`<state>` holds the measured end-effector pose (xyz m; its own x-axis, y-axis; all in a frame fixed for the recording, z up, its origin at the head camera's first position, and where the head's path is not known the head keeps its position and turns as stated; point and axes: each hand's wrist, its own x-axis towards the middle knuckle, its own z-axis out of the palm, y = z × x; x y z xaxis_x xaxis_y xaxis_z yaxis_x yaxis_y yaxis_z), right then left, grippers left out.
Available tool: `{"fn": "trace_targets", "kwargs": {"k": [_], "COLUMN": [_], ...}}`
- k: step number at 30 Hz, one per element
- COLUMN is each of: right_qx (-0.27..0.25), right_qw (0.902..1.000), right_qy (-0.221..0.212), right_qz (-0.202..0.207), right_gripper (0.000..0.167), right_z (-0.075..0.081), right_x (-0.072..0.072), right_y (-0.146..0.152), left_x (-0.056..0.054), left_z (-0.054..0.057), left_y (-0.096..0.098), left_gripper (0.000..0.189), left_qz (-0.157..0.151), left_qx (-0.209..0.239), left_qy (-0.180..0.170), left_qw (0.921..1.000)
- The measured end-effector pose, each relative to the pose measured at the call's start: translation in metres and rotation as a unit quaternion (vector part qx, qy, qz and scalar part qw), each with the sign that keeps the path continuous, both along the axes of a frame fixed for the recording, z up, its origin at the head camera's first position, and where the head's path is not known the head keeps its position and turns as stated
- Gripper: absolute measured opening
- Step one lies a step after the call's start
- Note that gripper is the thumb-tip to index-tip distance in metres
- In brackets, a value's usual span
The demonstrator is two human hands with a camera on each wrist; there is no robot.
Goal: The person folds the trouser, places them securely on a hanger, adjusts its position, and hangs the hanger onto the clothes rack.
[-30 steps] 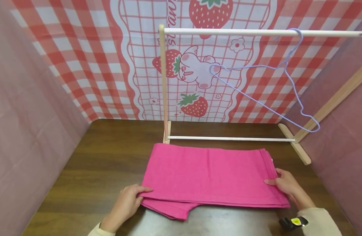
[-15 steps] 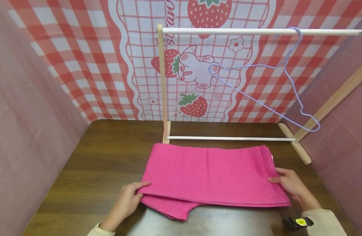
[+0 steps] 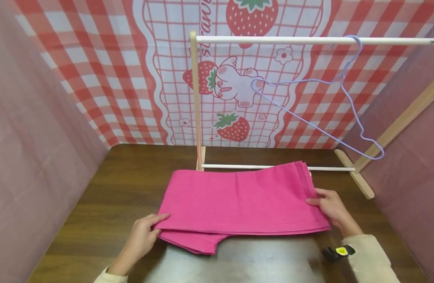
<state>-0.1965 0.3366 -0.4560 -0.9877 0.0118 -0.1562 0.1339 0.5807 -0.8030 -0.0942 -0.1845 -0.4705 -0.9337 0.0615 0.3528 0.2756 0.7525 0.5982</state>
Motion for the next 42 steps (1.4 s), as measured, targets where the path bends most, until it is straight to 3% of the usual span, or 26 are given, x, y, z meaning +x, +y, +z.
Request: {"fn": "trace_targets", "kwargs": {"k": [4,7,10,14,16,20,25,31,36,42], "right_qx": [0.033,0.058,0.063,0.022,0.004,-0.009,0.04,0.076,0.086,0.079], "right_qw": [0.9994,0.9981,0.9969,0.9905,0.9863,0.9886,0.9913,0.9852,0.9827,0.9813], "right_qy": [-0.001,-0.004,-0.034,-0.111,-0.128,-0.1,-0.074,-0.109,-0.114,-0.132], "right_qz": [0.012,0.018,0.032,0.077,0.105,0.113,0.101,0.108,0.118,0.116], "right_gripper": [0.054,0.054,0.059,0.077,0.084,0.083,0.077,0.081,0.081,0.079], "right_z": [-0.006,-0.009,-0.008,-0.004,-0.003,0.001,0.001,-0.002,0.001,0.005], "right_x": [-0.006,-0.007,-0.008,-0.006,-0.005,-0.003,-0.001,-0.002,-0.005,-0.012], "right_y": [0.0,0.003,0.008,0.012,0.013,0.012,0.011,0.014,0.016,0.016], "left_x": [0.004,0.005,0.005,0.006,0.006,0.006,0.006,0.007,0.005,-0.011], "left_z": [-0.004,-0.007,-0.01,-0.011,-0.009,-0.006,-0.006,-0.006,0.0,0.011], "left_y": [0.0,0.001,0.003,0.001,0.0,-0.002,-0.001,-0.007,-0.018,-0.028], "left_gripper": [0.042,0.042,0.043,0.043,0.042,0.04,0.04,0.044,0.045,0.048], "left_qz": [0.009,0.011,0.013,0.015,0.018,0.023,0.005,-0.046,-0.103,-0.105], "left_qx": [-0.02,-0.029,-0.026,-0.023,-0.026,-0.039,-0.068,-0.078,-0.053,-0.034], "left_qy": [-0.105,-0.141,-0.151,-0.158,-0.159,-0.141,-0.133,-0.161,-0.182,-0.219], "left_qw": [0.9942,0.9895,0.9881,0.987,0.9867,0.9889,0.9888,0.9828,0.9765,0.9695]}}
